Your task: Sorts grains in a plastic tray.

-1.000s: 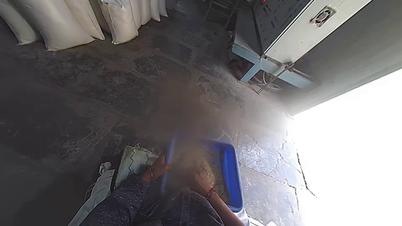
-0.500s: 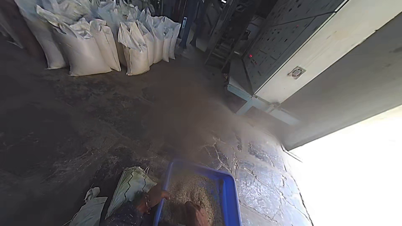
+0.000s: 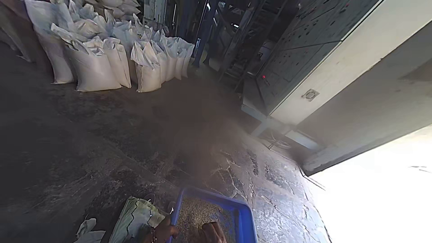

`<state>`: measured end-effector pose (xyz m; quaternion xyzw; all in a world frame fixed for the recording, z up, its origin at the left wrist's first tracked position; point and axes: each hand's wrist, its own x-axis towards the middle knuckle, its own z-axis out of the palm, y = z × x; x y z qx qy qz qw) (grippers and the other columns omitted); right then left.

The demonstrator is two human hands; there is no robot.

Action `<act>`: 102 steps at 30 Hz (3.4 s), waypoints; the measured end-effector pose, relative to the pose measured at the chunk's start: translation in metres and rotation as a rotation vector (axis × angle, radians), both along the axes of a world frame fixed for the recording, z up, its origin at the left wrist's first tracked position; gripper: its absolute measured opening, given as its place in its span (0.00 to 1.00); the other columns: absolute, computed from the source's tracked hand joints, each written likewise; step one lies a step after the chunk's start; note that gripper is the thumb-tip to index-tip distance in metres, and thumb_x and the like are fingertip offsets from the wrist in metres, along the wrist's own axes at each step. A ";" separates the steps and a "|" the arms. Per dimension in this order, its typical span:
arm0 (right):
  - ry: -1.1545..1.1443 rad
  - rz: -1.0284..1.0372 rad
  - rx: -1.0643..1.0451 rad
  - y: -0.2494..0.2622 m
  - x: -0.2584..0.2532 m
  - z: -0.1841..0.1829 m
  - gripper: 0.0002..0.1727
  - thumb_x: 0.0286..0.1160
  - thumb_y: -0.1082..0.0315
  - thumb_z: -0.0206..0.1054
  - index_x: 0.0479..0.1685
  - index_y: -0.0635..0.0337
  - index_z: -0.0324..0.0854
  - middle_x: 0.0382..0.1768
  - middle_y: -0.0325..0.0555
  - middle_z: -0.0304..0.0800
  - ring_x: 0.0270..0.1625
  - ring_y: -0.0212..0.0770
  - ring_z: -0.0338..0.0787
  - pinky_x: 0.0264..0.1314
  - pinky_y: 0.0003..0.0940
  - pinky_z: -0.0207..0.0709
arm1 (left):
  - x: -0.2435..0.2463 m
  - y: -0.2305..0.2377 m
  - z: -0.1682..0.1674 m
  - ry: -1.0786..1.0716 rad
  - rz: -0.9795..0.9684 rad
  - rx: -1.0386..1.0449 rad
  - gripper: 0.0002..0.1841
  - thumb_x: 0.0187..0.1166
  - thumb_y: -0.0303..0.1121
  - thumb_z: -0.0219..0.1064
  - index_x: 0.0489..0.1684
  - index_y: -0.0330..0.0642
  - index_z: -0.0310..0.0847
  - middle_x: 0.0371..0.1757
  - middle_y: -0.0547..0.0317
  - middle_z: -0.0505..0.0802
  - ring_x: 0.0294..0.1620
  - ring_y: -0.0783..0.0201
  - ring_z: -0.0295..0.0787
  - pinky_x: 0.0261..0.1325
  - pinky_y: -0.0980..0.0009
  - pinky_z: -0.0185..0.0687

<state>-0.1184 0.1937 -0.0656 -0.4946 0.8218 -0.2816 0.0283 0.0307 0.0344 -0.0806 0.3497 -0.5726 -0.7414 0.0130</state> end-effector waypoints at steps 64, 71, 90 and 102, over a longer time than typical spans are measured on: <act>-0.340 0.057 0.135 -0.007 -0.027 0.083 0.15 0.71 0.82 0.67 0.55 0.71 0.90 0.54 0.58 0.95 0.58 0.48 0.94 0.67 0.47 0.82 | 0.002 -0.007 -0.004 0.018 0.002 -0.067 0.29 0.67 0.14 0.66 0.73 0.24 0.66 0.55 0.41 0.82 0.49 0.61 0.82 0.55 0.63 0.79; -0.246 -0.061 0.205 -0.009 -0.015 0.089 0.17 0.78 0.71 0.69 0.64 0.67 0.87 0.48 0.55 0.97 0.52 0.51 0.96 0.62 0.53 0.82 | 0.002 -0.007 -0.007 0.012 -0.005 -0.092 0.26 0.66 0.14 0.67 0.67 0.23 0.70 0.49 0.43 0.83 0.46 0.61 0.82 0.52 0.63 0.80; -0.258 -0.262 0.560 0.004 -0.070 0.025 0.38 0.80 0.57 0.72 0.89 0.61 0.65 0.86 0.71 0.63 0.86 0.69 0.67 0.86 0.57 0.63 | 0.003 -0.004 -0.004 0.015 0.013 -0.091 0.28 0.65 0.14 0.66 0.69 0.24 0.68 0.48 0.46 0.82 0.43 0.63 0.81 0.50 0.65 0.79; -0.224 -0.113 0.577 -0.059 -0.042 0.000 0.40 0.84 0.56 0.66 0.92 0.63 0.56 0.90 0.69 0.57 0.90 0.63 0.63 0.90 0.53 0.61 | 0.002 -0.006 -0.009 -0.007 0.015 -0.082 0.30 0.67 0.15 0.67 0.73 0.24 0.67 0.52 0.43 0.83 0.46 0.62 0.82 0.53 0.64 0.80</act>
